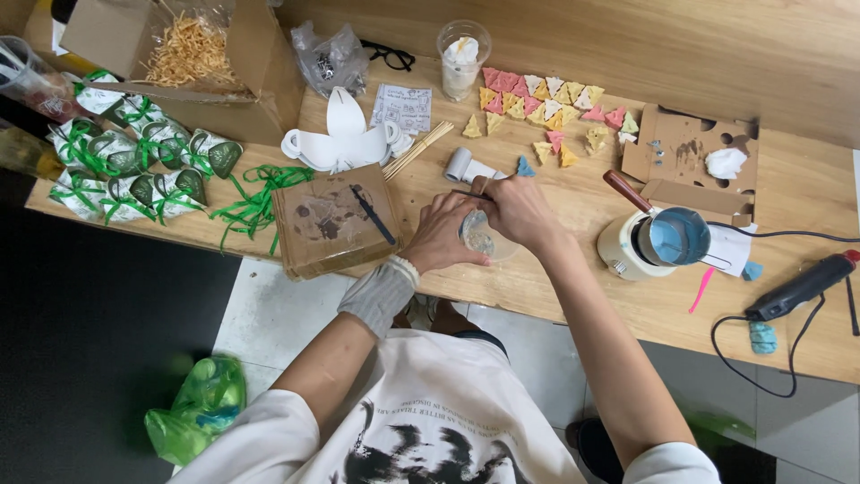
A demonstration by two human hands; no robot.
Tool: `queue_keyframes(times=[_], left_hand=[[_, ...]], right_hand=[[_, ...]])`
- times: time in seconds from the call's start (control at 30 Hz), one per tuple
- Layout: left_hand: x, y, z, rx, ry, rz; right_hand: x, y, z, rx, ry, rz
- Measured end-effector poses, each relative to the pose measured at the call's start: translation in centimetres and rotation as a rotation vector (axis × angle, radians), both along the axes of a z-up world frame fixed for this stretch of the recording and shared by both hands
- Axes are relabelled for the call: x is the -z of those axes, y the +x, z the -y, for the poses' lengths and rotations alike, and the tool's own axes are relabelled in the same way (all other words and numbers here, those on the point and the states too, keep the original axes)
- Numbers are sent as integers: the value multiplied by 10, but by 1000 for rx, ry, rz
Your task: Cleaning and shaping small blue wax pieces using hands and a thin pick tool.
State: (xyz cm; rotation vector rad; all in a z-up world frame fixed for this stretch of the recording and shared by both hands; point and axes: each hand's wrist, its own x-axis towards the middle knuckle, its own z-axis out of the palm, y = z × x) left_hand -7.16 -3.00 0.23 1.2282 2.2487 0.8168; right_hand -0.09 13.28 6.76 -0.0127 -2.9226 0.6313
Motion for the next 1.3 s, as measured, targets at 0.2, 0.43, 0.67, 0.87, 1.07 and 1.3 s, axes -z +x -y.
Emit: queue_keyframes(times=[0.2, 0.43, 0.67, 0.87, 1.07, 1.3], left_hand=[[11, 0, 1, 29, -46, -78], [6, -6, 0, 29, 15, -63], [16, -19, -9, 225, 123, -32], [2, -7, -8, 192, 4, -41], [2, -10, -8, 230, 39, -51], [6, -14, -7, 231, 64, -50]], right_hand=[[-1, 2, 14, -109, 137, 99], [-22, 34, -3, -146, -22, 107], [-6, 51, -14, 202, -214, -16], [14, 48, -6, 192, -183, -51], [9, 50, -6, 203, -229, -28], [15, 45, -8, 223, -204, -12]])
